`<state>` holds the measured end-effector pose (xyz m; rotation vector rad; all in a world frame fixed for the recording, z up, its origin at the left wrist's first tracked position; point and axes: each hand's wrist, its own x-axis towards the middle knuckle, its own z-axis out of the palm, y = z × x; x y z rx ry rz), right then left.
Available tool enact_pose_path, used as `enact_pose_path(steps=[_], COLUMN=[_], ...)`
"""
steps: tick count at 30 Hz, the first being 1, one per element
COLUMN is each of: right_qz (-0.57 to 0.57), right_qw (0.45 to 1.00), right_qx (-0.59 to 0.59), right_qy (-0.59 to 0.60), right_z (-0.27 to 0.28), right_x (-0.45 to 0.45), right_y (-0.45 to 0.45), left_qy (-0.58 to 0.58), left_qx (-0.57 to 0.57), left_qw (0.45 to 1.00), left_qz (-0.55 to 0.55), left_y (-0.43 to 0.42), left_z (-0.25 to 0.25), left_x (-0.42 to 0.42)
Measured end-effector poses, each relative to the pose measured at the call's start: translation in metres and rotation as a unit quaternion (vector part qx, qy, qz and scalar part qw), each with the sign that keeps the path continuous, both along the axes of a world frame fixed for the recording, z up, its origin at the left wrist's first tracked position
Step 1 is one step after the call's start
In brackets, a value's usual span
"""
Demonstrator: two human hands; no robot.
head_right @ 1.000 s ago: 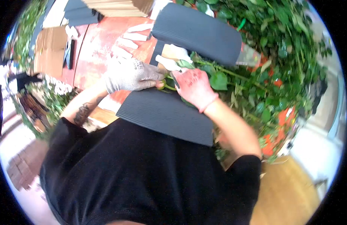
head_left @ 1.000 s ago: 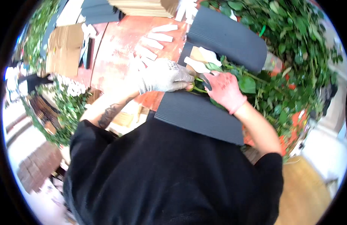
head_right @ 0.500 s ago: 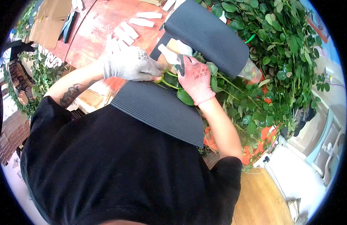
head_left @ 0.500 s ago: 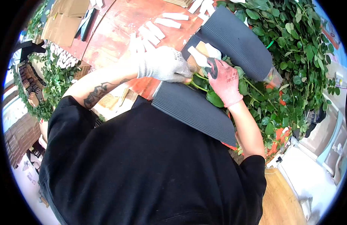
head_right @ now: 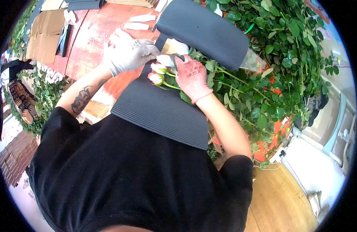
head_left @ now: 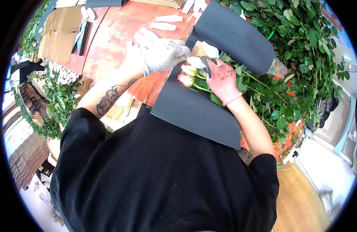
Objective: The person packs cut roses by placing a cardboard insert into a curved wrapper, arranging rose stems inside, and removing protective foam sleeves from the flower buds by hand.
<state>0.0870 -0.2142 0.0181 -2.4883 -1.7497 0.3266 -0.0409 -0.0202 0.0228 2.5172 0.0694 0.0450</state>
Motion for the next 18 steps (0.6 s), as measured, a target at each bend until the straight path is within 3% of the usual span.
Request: enact_pose_path(steps=[6,8,9,10,11,13,14,16,18], right_qz=[-0.032,-0.027,-0.017,-0.008,0.004,0.012,0.018,0.026,0.032], right_qw=[0.999,1.0,1.0,1.0,1.0,0.999,0.999,0.998,0.999], right_qx=[0.003,0.009,-0.004,-0.017,0.02,0.023,0.025,0.032,0.032], right_qy=[0.022,0.013,0.012,0.011,-0.013,-0.021,-0.029,-0.042,0.019], right_z=[-0.005,-0.005,-0.005,-0.006,-0.01,-0.011,-0.011,-0.005,0.014], right_x=[-0.001,-0.003,-0.003,-0.002,-0.003,-0.002,-0.001,0.001,0.0], right_y=[0.001,-0.001,-0.002,-0.002,-0.002,-0.002,-0.002,-0.002,-0.005], left_qy=[-0.05,0.047,-0.012,-0.013,0.073,-0.1,-0.094,-0.041,0.003], left_qx=[0.025,0.124,0.042,0.046,-0.039,0.038,-0.004,0.001,0.022], left_qw=[0.998,0.988,0.993,0.993,0.992,0.99,0.986,0.992,0.993], left_qz=[0.005,0.072,0.106,0.106,0.099,-0.091,-0.137,-0.121,-0.112], left_y=[0.031,0.052,0.052,0.046,0.035,0.028,0.017,-0.007,-0.013], left_z=[-0.016,-0.014,0.004,0.021,0.041,0.019,0.022,0.001,0.013], left_x=[-0.009,-0.017,-0.023,-0.023,-0.018,-0.009,-0.008,-0.003,-0.003])
